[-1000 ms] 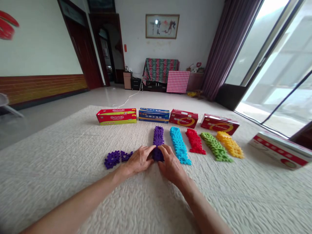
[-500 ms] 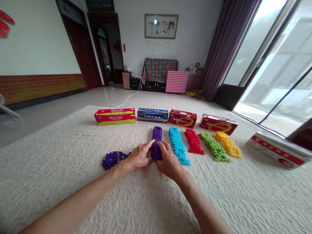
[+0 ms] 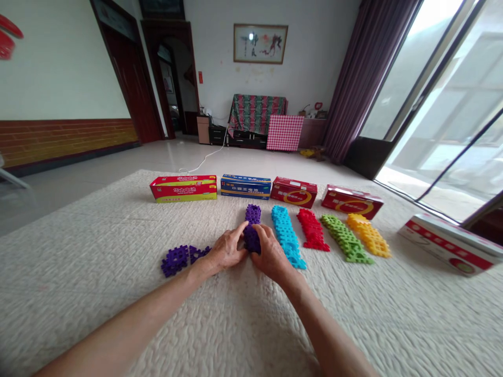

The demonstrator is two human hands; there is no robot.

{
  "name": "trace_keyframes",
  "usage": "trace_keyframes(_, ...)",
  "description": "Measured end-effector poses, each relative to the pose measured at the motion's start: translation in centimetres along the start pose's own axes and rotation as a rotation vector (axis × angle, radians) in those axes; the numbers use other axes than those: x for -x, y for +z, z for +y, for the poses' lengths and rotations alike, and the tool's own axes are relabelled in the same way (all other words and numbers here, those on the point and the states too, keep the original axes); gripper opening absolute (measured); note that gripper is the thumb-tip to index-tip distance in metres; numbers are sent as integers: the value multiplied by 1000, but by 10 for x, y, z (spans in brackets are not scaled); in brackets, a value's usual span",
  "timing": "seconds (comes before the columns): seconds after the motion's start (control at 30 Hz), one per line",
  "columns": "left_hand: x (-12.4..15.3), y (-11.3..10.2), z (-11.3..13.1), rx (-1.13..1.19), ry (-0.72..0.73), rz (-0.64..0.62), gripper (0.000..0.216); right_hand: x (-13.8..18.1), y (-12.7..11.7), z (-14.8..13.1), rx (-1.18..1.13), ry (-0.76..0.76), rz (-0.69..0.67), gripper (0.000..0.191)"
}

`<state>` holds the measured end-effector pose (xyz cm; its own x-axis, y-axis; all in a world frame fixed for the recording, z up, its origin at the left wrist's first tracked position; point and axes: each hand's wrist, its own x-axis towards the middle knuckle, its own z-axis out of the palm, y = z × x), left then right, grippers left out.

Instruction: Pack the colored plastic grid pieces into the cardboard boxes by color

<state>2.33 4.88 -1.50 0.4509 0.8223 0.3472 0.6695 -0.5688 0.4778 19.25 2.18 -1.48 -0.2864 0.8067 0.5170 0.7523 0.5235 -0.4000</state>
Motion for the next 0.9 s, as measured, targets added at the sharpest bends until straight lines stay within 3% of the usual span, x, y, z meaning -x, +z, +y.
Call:
trace_keyframes(0.17,-3,2,0,3,-43,17,79,-5,-3,2,11,-5,-34,70)
trace_keyframes(0.53,4,6,-6,-21,40,86,74,1,-13,-7,12,8,-48,67)
trace_keyframes(0.9,6,-1,0,-77,55,34,74,-4,-10,-8,22,-144,-87,65)
